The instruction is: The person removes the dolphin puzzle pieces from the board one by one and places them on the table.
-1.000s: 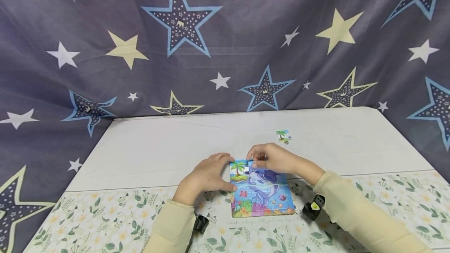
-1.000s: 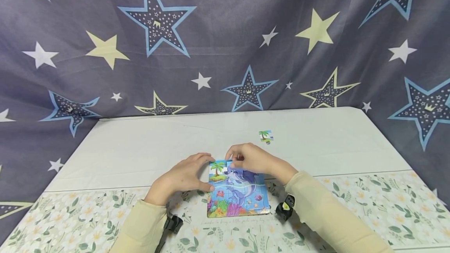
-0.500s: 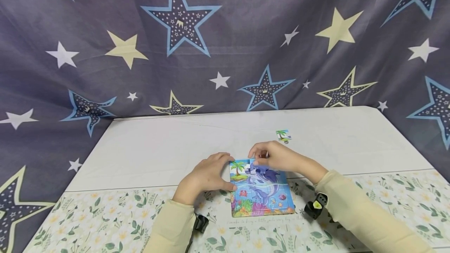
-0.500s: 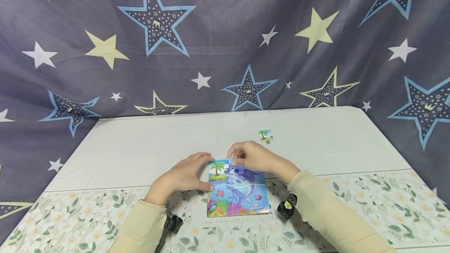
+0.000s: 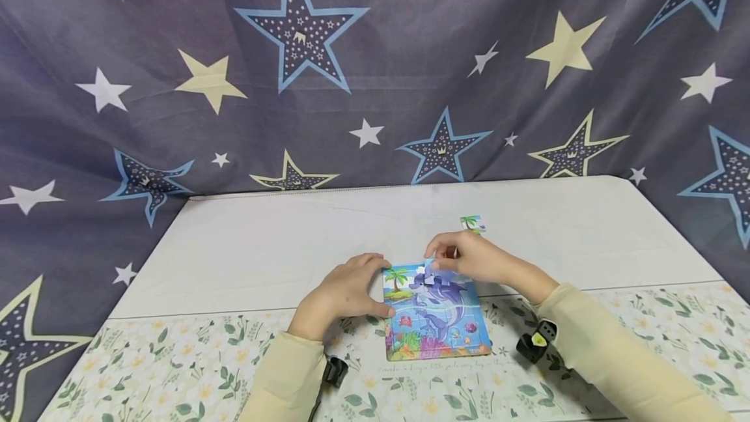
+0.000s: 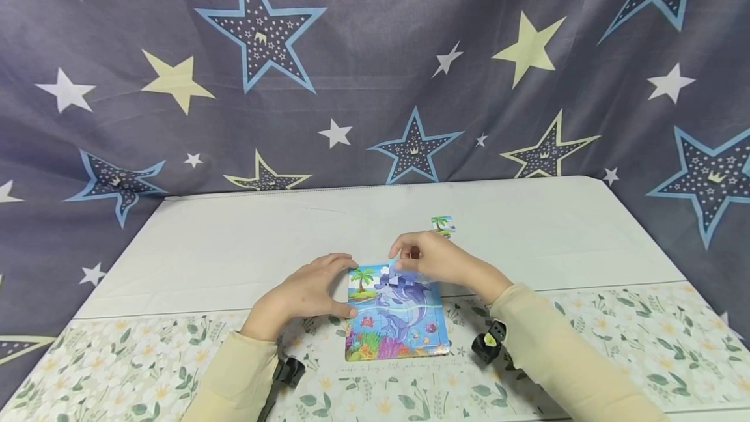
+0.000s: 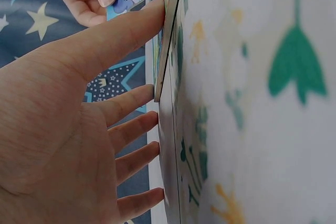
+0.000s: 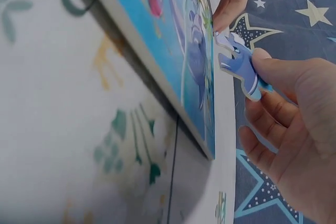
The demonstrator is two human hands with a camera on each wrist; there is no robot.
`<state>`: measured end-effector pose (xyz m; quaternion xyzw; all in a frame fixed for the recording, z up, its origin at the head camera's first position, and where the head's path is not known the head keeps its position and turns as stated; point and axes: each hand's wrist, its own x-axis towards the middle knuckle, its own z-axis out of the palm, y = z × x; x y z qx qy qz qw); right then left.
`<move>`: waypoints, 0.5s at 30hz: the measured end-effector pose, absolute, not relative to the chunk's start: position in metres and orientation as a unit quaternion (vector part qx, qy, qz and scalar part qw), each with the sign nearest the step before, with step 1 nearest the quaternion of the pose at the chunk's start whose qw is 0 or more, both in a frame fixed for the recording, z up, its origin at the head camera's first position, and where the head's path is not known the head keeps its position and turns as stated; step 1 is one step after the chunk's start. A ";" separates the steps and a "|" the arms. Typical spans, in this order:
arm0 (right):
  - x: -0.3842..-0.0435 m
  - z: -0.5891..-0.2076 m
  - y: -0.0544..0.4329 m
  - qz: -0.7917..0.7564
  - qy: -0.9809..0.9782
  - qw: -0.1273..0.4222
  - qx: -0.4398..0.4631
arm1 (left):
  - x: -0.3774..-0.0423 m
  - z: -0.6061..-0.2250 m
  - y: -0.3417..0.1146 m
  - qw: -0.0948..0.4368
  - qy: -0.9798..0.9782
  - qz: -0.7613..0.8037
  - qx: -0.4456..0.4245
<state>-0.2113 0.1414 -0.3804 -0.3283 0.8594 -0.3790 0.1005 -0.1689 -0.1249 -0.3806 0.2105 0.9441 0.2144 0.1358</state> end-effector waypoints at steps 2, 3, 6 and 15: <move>-0.212 -0.380 0.145 -0.377 0.862 0.097 -0.324 | -0.169 -0.380 -0.125 0.137 0.944 0.215 0.210; -0.213 -0.380 0.147 -0.376 0.864 0.095 -0.322 | -0.169 -0.380 -0.125 0.137 0.944 0.215 0.211; -0.214 -0.381 0.153 -0.375 0.866 0.086 -0.319 | -0.169 -0.380 -0.126 0.139 0.944 0.214 0.211; -0.217 -0.382 0.173 -0.376 0.878 0.030 -0.295 | -0.168 -0.379 -0.125 0.143 0.943 0.214 0.212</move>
